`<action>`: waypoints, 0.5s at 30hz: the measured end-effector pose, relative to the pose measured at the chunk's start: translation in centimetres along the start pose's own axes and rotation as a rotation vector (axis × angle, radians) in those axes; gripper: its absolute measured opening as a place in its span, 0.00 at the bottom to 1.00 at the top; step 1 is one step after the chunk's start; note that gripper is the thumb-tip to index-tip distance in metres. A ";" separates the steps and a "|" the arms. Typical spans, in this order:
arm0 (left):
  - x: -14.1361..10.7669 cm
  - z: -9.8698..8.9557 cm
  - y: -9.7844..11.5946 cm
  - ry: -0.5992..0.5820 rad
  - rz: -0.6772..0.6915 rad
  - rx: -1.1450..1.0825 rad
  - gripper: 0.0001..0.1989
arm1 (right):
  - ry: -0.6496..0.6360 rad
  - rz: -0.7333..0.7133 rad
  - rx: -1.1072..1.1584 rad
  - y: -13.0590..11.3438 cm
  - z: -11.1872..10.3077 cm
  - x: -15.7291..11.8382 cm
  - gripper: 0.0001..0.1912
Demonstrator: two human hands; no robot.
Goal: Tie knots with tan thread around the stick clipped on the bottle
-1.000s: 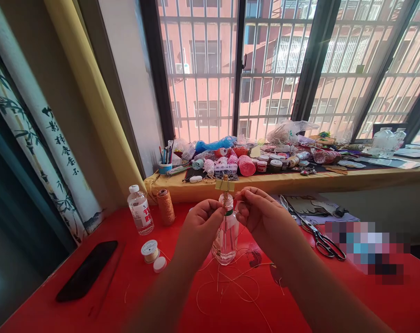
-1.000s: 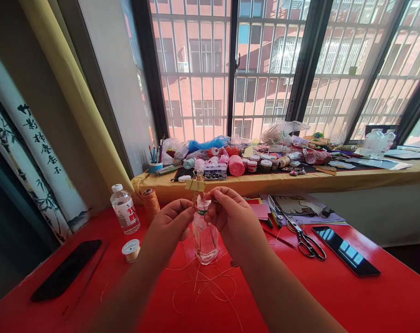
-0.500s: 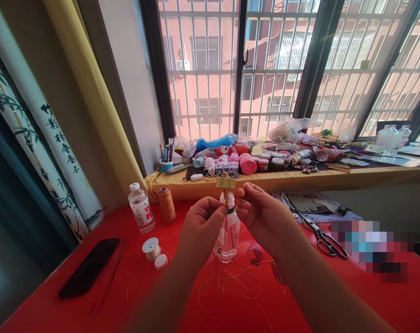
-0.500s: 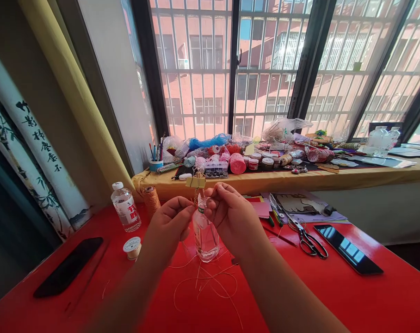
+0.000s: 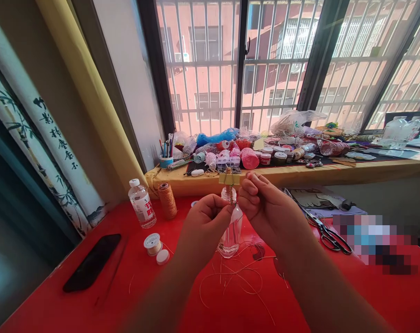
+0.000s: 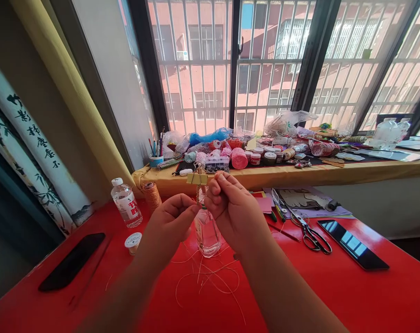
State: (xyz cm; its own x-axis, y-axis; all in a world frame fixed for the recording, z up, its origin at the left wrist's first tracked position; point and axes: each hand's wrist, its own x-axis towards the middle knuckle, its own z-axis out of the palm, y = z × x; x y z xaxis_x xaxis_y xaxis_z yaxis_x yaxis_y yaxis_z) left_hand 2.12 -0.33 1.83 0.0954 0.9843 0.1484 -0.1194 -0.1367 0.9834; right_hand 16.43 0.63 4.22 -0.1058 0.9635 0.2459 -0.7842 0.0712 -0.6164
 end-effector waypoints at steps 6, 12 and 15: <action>-0.4 0.3 0.4 0.000 -0.023 -0.110 0.08 | 0.085 -0.151 -0.266 0.5 -2.0 0.0 0.10; -0.1 0.6 -0.1 0.020 -0.030 -0.121 0.08 | 0.142 -0.130 -0.293 1.4 -3.0 1.0 0.11; 0.0 0.5 -0.2 0.009 -0.028 -0.139 0.08 | 0.192 -0.145 -0.339 1.4 -3.3 1.2 0.10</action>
State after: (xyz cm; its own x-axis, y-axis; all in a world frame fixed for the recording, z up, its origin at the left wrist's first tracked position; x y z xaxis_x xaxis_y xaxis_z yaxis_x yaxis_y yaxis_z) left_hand 2.67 -0.32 1.66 0.0923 0.9886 0.1194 -0.2523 -0.0928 0.9632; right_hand 17.24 2.70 1.18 0.1321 0.9656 0.2242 -0.5337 0.2598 -0.8048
